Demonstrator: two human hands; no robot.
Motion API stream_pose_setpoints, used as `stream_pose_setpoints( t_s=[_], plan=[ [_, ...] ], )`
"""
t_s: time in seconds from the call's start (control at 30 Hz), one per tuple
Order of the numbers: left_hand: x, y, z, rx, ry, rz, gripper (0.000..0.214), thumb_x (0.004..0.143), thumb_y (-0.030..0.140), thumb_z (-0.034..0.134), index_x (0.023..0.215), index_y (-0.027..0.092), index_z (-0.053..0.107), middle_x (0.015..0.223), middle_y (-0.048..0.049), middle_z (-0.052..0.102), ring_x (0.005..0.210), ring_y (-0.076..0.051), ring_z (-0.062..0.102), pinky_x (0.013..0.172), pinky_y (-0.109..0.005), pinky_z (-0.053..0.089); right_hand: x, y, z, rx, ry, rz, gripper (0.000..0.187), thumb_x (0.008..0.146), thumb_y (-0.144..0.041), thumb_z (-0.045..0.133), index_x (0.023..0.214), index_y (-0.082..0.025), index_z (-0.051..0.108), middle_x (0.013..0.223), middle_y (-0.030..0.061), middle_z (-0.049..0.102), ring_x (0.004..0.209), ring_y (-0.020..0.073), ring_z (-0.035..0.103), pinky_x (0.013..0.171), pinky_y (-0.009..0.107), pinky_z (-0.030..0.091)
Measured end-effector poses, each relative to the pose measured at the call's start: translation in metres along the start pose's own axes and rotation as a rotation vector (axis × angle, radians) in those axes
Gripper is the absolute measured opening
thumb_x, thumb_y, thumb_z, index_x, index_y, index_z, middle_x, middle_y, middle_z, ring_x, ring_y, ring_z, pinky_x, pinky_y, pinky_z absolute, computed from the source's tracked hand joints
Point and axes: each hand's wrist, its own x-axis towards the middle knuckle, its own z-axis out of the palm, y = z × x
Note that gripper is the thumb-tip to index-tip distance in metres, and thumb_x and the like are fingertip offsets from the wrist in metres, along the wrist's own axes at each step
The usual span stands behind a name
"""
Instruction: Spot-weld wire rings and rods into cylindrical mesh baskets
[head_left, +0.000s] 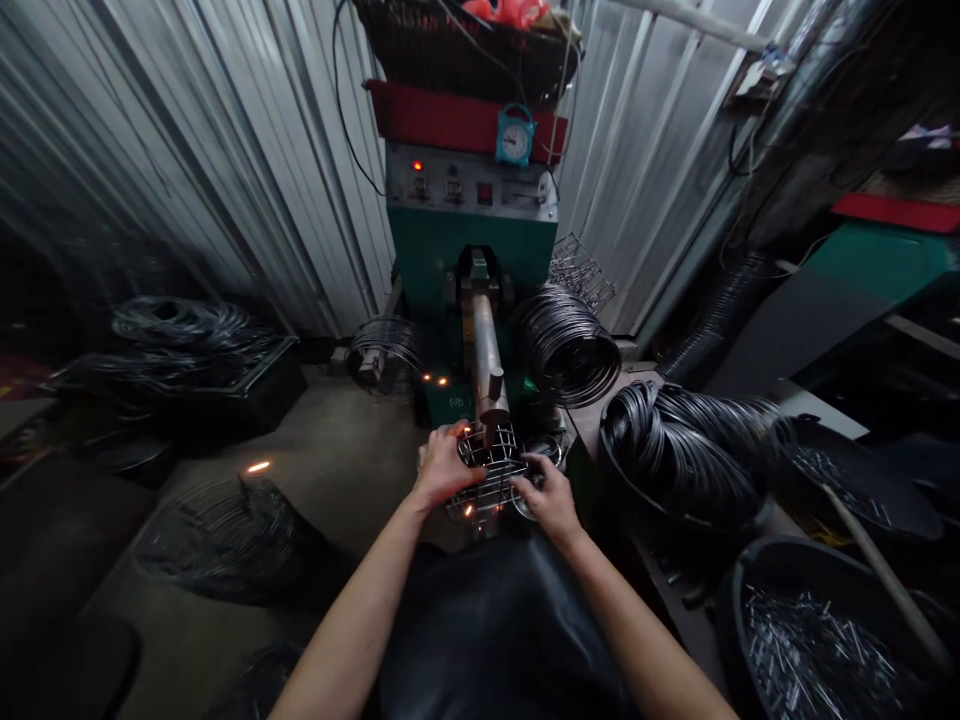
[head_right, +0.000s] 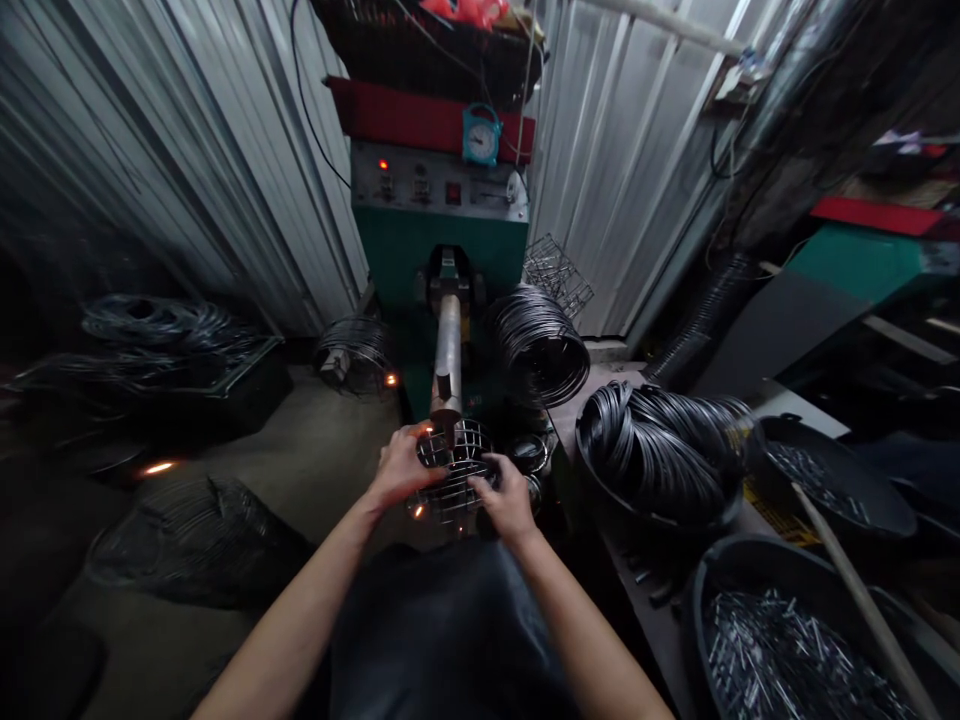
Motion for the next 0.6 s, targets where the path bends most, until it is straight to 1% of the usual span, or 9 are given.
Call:
stream_pose_setpoints(
  t_s=[0.1, 0.17, 0.2, 0.27, 0.33, 0.37, 0.5, 0.53, 0.6],
  plan=[
    [0.001, 0.0, 0.0, 0.012, 0.023, 0.005, 0.082, 0.054, 0.039, 0.07, 0.128, 0.02, 0.041, 0.122, -0.0096, 0.051, 0.115, -0.028, 0.045, 0.094, -0.04, 0.038, -0.04, 0.035, -0.006, 0.293, -0.006, 0.398, 0.041, 0.07, -0.046, 0.063, 0.096, -0.015, 0.061, 0.063, -0.0017, 0.057, 0.053, 0.0117, 0.052, 0.05, 0.024, 0.043],
    [0.005, -0.001, 0.0, 0.029, 0.027, -0.017, 0.083, 0.054, 0.04, 0.07, 0.129, 0.02, 0.041, 0.124, -0.0105, 0.051, 0.117, -0.029, 0.044, 0.094, -0.041, 0.038, -0.069, 0.058, -0.005, 0.387, 0.001, 0.574, 0.043, 0.066, -0.052, 0.063, 0.088, -0.015, 0.062, 0.054, -0.0048, 0.051, 0.044, 0.0087, 0.044, 0.043, 0.021, 0.035],
    [0.007, -0.001, 0.0, 0.033, 0.023, -0.032, 0.083, 0.054, 0.04, 0.07, 0.129, 0.02, 0.041, 0.124, -0.0112, 0.051, 0.117, -0.03, 0.044, 0.094, -0.041, 0.038, -0.082, 0.066, -0.005, 0.41, 0.02, 0.602, 0.044, 0.064, -0.053, 0.064, 0.086, -0.015, 0.062, 0.054, -0.0048, 0.051, 0.044, 0.0085, 0.044, 0.044, 0.021, 0.035],
    [0.012, -0.001, -0.001, 0.028, 0.007, -0.057, 0.083, 0.055, 0.042, 0.069, 0.13, 0.018, 0.041, 0.126, -0.0128, 0.051, 0.118, -0.03, 0.044, 0.094, -0.042, 0.038, -0.101, 0.076, -0.004, 0.442, 0.053, 0.569, 0.044, 0.064, -0.053, 0.065, 0.088, -0.016, 0.064, 0.06, -0.0028, 0.055, 0.052, 0.0101, 0.05, 0.05, 0.022, 0.039],
    [0.015, 0.0, -0.002, 0.013, -0.006, -0.075, 0.082, 0.057, 0.043, 0.068, 0.129, 0.017, 0.041, 0.126, -0.0142, 0.051, 0.118, -0.031, 0.045, 0.092, -0.042, 0.039, -0.111, 0.078, -0.004, 0.476, 0.071, 0.525, 0.045, 0.065, -0.051, 0.065, 0.095, -0.017, 0.064, 0.065, -0.0015, 0.059, 0.057, 0.0112, 0.053, 0.055, 0.023, 0.041],
    [0.016, 0.001, -0.003, 0.006, -0.009, -0.076, 0.08, 0.057, 0.043, 0.068, 0.129, 0.016, 0.042, 0.125, -0.0145, 0.051, 0.118, -0.031, 0.045, 0.092, -0.043, 0.039, -0.113, 0.077, -0.005, 0.496, 0.079, 0.535, 0.046, 0.065, -0.051, 0.066, 0.097, -0.017, 0.064, 0.065, -0.0017, 0.058, 0.056, 0.0108, 0.052, 0.053, 0.022, 0.04],
    [0.016, 0.006, -0.005, -0.005, -0.012, -0.08, 0.077, 0.058, 0.04, 0.067, 0.127, 0.017, 0.043, 0.123, -0.0141, 0.053, 0.117, -0.031, 0.046, 0.09, -0.043, 0.04, -0.114, 0.073, -0.011, 0.613, 0.135, 0.716, 0.05, 0.058, -0.047, 0.072, 0.097, -0.017, 0.063, 0.058, -0.0048, 0.052, 0.043, 0.0067, 0.042, 0.04, 0.018, 0.025],
    [0.015, 0.008, -0.005, -0.005, -0.012, -0.083, 0.077, 0.058, 0.041, 0.068, 0.127, 0.017, 0.044, 0.123, -0.0142, 0.053, 0.117, -0.031, 0.046, 0.09, -0.043, 0.04, -0.115, 0.072, -0.012, 0.645, 0.148, 0.742, 0.05, 0.056, -0.045, 0.073, 0.097, -0.017, 0.063, 0.057, -0.0048, 0.052, 0.043, 0.0064, 0.042, 0.039, 0.017, 0.024],
    [0.015, 0.008, -0.006, -0.014, -0.019, -0.088, 0.078, 0.058, 0.044, 0.069, 0.127, 0.018, 0.044, 0.124, -0.0146, 0.053, 0.117, -0.032, 0.046, 0.091, -0.045, 0.039, -0.119, 0.072, -0.014, 0.712, 0.159, 0.745, 0.049, 0.055, -0.043, 0.076, 0.094, -0.017, 0.062, 0.058, -0.0039, 0.055, 0.044, 0.0072, 0.045, 0.04, 0.017, 0.028]
  ],
)
